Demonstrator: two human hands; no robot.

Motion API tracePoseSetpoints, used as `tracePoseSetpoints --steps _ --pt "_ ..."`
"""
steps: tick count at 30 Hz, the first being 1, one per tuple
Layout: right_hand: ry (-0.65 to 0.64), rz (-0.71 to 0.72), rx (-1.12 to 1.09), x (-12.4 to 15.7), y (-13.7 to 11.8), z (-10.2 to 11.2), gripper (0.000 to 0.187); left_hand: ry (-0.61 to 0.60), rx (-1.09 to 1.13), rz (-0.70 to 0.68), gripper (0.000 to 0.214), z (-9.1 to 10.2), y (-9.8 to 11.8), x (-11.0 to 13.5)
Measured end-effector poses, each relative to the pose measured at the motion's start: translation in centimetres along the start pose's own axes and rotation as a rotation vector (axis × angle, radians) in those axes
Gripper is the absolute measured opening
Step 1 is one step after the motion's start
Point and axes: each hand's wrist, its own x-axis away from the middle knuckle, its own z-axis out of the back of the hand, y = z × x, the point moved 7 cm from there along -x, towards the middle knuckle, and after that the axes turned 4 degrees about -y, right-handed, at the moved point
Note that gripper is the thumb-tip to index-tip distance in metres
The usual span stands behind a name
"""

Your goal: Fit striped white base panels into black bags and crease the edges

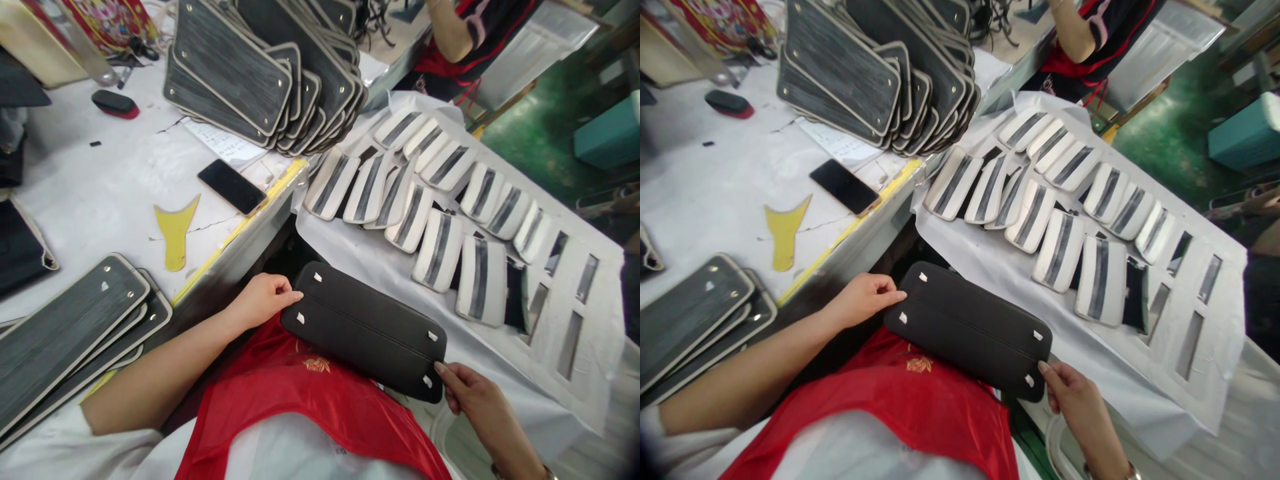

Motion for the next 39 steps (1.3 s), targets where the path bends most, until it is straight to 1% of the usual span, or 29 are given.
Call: tracePoseSetpoints --steps 7,12,18,20,23,25,26,27,28,30,32,34,36,39 --pt "-0.016 0.039 -0.024 0.0 0.4 0.0 0.043 0.018 0.009 -0.017 0.037 -0.1 -0.2 -0.2" --pt "-0.01 0.062 -0.061 0.1 0.3 0.0 0.044 0.049 -0.006 -0.025 0.034 -0.1 -0.3 -0.1" --pt "-0.03 0.082 -0.09 -0.2 0.9 -0.2 0.044 0.058 0.1 -0.006 0.034 -0.5 -0.8 0.0" --pt "-0.036 0.089 -0.094 -0.2 0.9 -0.1 0.045 0.053 0.174 -0.003 0.035 -0.4 -0.1 0.5" --pt "-0.056 0.071 -0.107 0.0 0.8 -0.2 0.046 0.03 0.263 -0.062 0.035 -0.2 2.5 1.8" --pt "-0.057 0.054 -0.117 0.0 0.6 -0.2 0.046 0.018 0.23 -0.154 0.035 0.0 4.3 2.5" --pt "-0.053 0.049 -0.122 0.0 0.6 -0.2 0.046 0.024 0.203 -0.182 0.035 0.0 4.8 2.5" --pt "-0.046 0.047 -0.127 0.0 0.5 -0.2 0.046 0.034 0.176 -0.191 0.035 0.1 4.8 2.4" --pt "-0.038 0.044 -0.131 0.0 0.5 -0.2 0.046 0.047 0.155 -0.176 0.036 0.1 4.4 2.1" --pt "-0.029 0.03 -0.133 -0.1 0.6 -0.1 0.046 0.054 0.127 -0.111 0.037 -0.1 2.7 1.1" --pt "-0.036 0.017 -0.127 -0.3 0.8 -0.2 0.045 0.033 0.103 -0.064 0.037 -0.5 1.0 0.4" --pt "-0.048 0.015 -0.117 -0.4 0.9 -0.2 0.045 0.018 0.094 -0.035 0.037 -0.7 -0.1 0.0" --pt "-0.06 0.017 -0.108 -0.5 0.9 -0.1 0.045 0.012 0.087 -0.018 0.038 -0.8 -0.5 0.0" --pt "-0.086 0.012 -0.102 -0.5 1.0 -0.2 0.045 0.015 0.063 -0.015 0.038 -0.7 -0.2 0.1"
